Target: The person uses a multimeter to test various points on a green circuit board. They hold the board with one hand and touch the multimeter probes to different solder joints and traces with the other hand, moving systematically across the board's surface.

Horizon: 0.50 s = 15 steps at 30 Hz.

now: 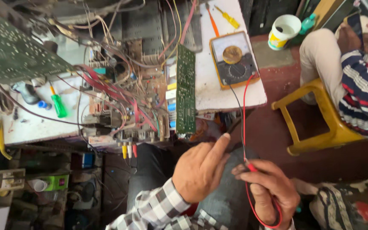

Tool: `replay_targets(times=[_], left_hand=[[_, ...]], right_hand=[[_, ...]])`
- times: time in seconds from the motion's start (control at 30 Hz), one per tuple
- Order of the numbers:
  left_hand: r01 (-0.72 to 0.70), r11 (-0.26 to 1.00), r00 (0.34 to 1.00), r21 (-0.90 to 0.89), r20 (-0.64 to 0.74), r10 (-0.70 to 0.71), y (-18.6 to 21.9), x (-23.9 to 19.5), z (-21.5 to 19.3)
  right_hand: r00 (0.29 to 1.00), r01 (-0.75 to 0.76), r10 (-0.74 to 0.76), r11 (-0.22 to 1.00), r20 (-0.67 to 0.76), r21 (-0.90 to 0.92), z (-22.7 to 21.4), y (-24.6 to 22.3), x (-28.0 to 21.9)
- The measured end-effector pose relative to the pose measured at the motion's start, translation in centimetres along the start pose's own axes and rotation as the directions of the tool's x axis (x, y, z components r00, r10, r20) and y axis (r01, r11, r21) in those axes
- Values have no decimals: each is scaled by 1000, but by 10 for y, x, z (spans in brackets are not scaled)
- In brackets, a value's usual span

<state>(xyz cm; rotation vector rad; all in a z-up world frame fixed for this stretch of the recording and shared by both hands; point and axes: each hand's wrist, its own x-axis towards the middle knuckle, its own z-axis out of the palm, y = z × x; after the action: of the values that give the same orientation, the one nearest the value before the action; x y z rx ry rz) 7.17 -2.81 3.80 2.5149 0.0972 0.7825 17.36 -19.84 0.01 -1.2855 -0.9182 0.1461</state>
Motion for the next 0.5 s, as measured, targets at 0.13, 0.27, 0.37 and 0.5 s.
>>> replay_targets(times=[0.13, 0.27, 0.37, 0.5], left_hand=[[53, 996, 994, -70, 95, -46, -12, -6, 5], [123, 988, 991, -97, -44, -128, -11, -10, 6], [228, 946, 940, -232, -201, -276, -12, -12, -2], [200, 922, 831, -332, -441, -339, -17, -13, -1]], right_hand=[[983, -27, 16, 998, 185, 56, -4, -5, 0], [989, 96, -67, 968, 129, -234, 0, -3, 4], [990, 80, -133, 777, -38, -625, 6, 2, 8], [920, -46, -129, 903, -370, -428, 15, 19, 12]])
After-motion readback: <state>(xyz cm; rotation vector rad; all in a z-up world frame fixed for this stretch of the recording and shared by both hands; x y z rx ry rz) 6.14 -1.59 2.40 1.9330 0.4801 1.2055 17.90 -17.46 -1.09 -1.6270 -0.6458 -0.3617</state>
